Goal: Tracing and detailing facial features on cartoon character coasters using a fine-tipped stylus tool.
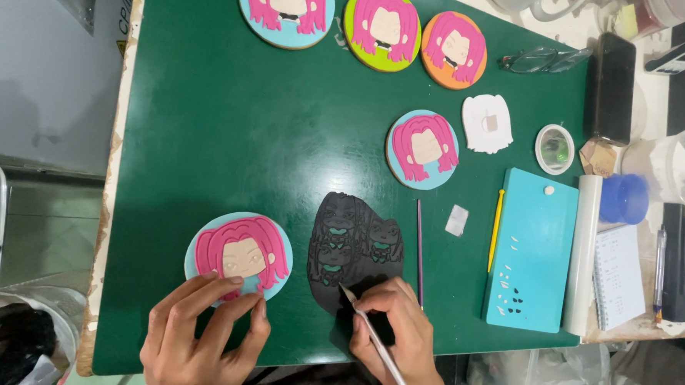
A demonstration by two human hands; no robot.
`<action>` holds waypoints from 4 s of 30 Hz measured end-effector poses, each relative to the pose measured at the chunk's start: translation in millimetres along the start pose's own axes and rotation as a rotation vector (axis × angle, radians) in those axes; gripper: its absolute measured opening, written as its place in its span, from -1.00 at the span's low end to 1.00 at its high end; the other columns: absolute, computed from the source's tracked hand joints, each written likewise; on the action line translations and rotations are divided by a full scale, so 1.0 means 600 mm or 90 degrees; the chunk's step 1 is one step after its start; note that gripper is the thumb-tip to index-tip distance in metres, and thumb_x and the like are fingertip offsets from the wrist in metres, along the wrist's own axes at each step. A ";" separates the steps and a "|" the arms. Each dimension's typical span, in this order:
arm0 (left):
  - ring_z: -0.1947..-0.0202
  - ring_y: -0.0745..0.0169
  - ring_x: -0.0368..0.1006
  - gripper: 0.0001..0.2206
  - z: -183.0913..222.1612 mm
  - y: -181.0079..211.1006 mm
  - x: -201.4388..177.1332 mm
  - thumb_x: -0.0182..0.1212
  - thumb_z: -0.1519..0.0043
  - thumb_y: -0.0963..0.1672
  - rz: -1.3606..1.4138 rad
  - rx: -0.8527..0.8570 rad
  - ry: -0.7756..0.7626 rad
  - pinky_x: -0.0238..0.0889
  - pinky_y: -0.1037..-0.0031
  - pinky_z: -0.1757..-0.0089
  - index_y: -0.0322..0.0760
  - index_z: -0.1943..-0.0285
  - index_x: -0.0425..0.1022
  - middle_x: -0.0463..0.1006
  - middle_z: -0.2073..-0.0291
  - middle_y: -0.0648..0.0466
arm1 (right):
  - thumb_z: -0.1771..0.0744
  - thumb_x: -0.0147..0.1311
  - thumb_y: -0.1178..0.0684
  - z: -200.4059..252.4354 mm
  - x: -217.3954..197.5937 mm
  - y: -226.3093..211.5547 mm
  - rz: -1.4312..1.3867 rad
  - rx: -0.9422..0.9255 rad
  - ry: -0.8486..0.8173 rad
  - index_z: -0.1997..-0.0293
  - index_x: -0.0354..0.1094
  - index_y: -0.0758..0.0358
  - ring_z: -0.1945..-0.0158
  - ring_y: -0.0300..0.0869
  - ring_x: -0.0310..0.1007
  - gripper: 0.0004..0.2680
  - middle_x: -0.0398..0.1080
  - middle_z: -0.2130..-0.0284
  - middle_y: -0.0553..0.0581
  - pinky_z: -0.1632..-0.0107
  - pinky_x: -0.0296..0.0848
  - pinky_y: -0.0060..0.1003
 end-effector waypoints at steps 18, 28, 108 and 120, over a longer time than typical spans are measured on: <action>0.06 0.04 0.54 -0.96 0.008 -0.002 0.001 0.43 -0.19 -0.14 0.001 -0.019 -0.020 0.50 0.27 0.09 -0.11 0.31 0.67 0.54 0.08 0.05 | -0.40 -0.05 0.00 0.002 0.003 0.005 0.013 0.006 -0.026 0.28 0.33 0.23 0.34 -0.11 0.39 -0.84 0.40 0.39 0.11 0.20 0.33 -0.27; 0.04 0.04 0.54 -0.96 0.006 -0.002 0.000 0.43 -0.20 -0.12 0.003 -0.023 -0.032 0.49 0.27 0.08 -0.10 0.29 0.67 0.54 0.06 0.05 | -0.44 -0.16 -0.03 0.002 0.005 0.006 0.081 -0.018 -0.068 -0.15 0.44 0.32 0.30 -0.12 0.30 -0.71 0.32 0.36 0.09 0.15 0.29 -0.29; 0.09 0.01 0.55 -0.90 -0.001 0.009 -0.005 0.46 -0.20 -0.24 0.020 0.049 0.038 0.39 0.26 0.02 -0.21 0.31 0.63 0.53 0.09 0.04 | -0.41 -0.11 -0.14 0.122 -0.192 0.112 0.017 0.072 0.242 0.08 0.38 0.33 0.34 -0.11 0.51 -0.71 0.48 0.47 0.18 0.05 0.47 -0.21; 0.12 0.11 0.56 -0.81 0.001 -0.005 -0.007 0.24 -0.23 -0.19 0.046 0.080 0.027 0.39 0.38 0.08 -0.16 0.48 0.49 0.57 0.13 0.12 | -0.30 0.30 0.01 0.028 -0.104 0.073 0.245 0.328 -0.010 0.29 0.29 0.09 0.52 -0.26 0.25 -0.82 0.37 0.54 -0.04 0.36 0.26 -0.37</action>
Point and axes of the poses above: each hand's wrist, its own z-axis away from the middle knuckle, its own x-axis out of the palm, y = z × x, the point moved 3 cm from there along -z, towards the middle knuckle
